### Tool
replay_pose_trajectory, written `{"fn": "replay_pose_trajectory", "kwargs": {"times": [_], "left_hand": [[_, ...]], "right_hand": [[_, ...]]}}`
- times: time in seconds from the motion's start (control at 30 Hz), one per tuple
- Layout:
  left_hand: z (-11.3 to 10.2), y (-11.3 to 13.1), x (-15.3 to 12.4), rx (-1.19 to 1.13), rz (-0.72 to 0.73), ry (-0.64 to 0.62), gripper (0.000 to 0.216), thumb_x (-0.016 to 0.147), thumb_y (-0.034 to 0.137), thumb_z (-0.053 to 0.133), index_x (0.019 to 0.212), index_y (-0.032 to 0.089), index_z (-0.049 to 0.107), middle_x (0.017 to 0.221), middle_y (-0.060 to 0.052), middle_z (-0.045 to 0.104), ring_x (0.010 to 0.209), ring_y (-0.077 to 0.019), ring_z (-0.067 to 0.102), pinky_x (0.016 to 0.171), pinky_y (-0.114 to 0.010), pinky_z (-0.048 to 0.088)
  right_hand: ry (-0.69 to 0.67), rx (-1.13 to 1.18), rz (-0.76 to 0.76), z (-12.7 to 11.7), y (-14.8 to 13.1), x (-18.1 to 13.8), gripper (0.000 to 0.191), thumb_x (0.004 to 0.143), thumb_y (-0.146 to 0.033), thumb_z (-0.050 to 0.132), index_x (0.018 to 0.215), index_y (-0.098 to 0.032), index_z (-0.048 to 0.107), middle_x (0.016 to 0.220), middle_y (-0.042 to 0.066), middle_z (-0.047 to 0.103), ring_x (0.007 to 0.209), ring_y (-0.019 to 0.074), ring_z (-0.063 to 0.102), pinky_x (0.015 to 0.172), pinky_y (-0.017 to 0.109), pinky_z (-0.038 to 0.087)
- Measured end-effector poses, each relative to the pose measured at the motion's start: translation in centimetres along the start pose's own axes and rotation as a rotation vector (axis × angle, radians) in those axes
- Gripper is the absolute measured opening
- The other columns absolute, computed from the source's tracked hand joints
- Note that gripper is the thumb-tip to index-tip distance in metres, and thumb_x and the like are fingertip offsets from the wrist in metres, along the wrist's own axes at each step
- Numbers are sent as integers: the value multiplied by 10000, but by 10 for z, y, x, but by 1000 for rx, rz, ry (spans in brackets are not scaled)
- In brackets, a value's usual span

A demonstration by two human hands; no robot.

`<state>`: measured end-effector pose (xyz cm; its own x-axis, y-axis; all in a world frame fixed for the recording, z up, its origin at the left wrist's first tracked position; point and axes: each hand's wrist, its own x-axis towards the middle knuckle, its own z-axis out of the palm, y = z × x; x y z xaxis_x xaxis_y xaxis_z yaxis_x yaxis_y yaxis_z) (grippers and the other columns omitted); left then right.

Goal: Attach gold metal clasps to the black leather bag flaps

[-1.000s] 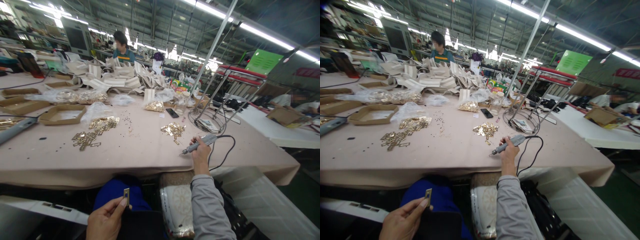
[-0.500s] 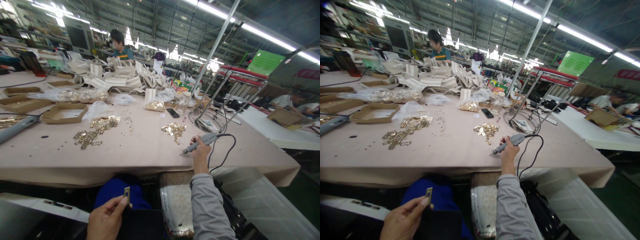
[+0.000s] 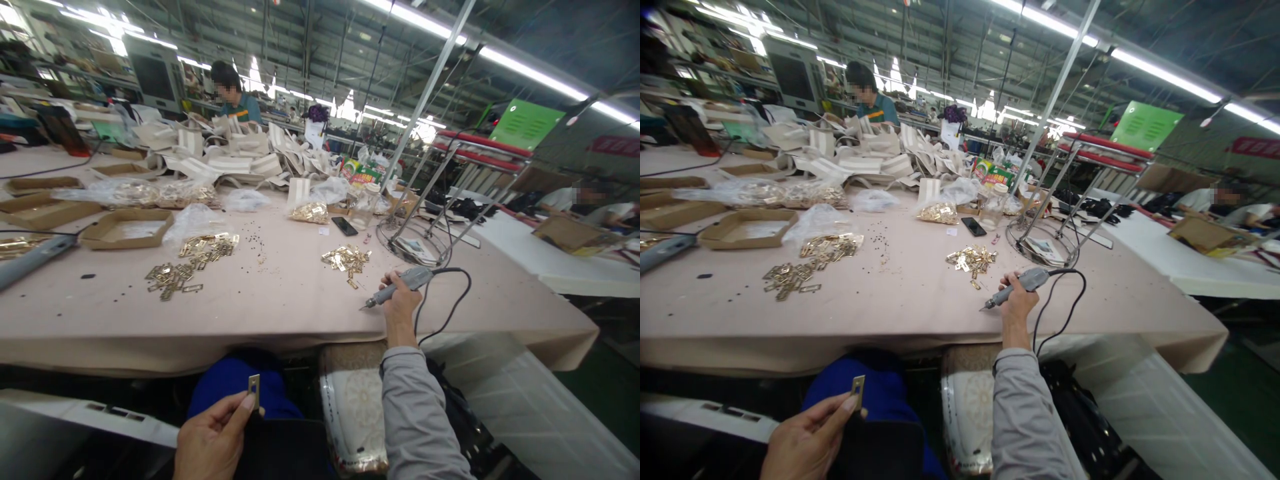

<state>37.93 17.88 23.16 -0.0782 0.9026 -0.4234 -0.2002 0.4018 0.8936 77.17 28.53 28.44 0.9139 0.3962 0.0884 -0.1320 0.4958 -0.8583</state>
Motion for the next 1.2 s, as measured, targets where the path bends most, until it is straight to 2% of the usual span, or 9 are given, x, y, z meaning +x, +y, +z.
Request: {"fn": "replay_pose_trajectory", "kwargs": {"times": [0.13,0.27,0.37,0.5,0.6,0.7,0.9,1.03,1.2], "left_hand": [[-4,-4,3,13,15,2,485,545,548,937,831,169,839,752,-57,807,709,-216,716,647,-244,565],[-5,-1,3,142,81,-44,464,635,557,885,849,148,837,756,-81,808,712,-239,708,665,-276,546],[3,14,-11,229,157,-77,364,728,505,821,801,149,829,709,-73,789,684,-238,694,657,-287,517],[20,29,-27,321,221,-90,322,820,403,702,659,137,785,614,-78,740,602,-209,651,595,-287,456],[25,29,-31,335,190,-56,291,809,366,689,684,122,786,641,-98,753,600,-212,654,593,-297,453],[25,29,-33,340,182,-33,274,793,355,693,708,114,793,673,-112,765,625,-223,664,618,-311,467],[22,34,-37,346,177,-37,265,787,339,676,682,126,791,636,-93,739,612,-207,634,613,-306,451],[21,35,-37,351,186,-45,268,790,335,665,667,130,785,638,-85,732,625,-205,629,621,-304,440],[19,32,-37,362,196,-44,303,816,354,634,675,126,775,585,-47,661,558,-165,532,569,-291,372]], "right_hand": [[-1,24,-3,3,-10,-2,390,575,-230,863,886,-144,643,675,1,675,590,158,642,485,257,537],[-28,68,7,12,-40,-21,364,591,-217,850,879,-152,638,707,4,662,613,153,626,496,255,523],[-139,121,71,26,-68,-66,345,616,-200,846,888,-161,636,748,2,647,646,144,615,519,248,519],[-329,156,109,47,-97,-148,260,700,-181,803,914,-166,657,752,4,611,664,141,596,541,243,496],[-409,127,147,58,-104,-201,224,750,-179,787,943,-166,674,742,9,603,659,157,598,543,263,480],[-487,134,156,63,-98,-235,230,780,-165,786,978,-179,669,769,6,608,662,162,603,564,288,484],[-572,146,168,64,-82,-251,243,789,-141,792,988,-191,663,826,11,633,676,167,622,562,294,484],[-580,145,161,65,-80,-255,235,788,-119,793,978,-182,669,823,10,634,678,161,622,567,294,492],[-578,163,165,68,-79,-259,241,774,-111,800,962,-191,670,842,1,631,677,152,626,559,289,498]]}}
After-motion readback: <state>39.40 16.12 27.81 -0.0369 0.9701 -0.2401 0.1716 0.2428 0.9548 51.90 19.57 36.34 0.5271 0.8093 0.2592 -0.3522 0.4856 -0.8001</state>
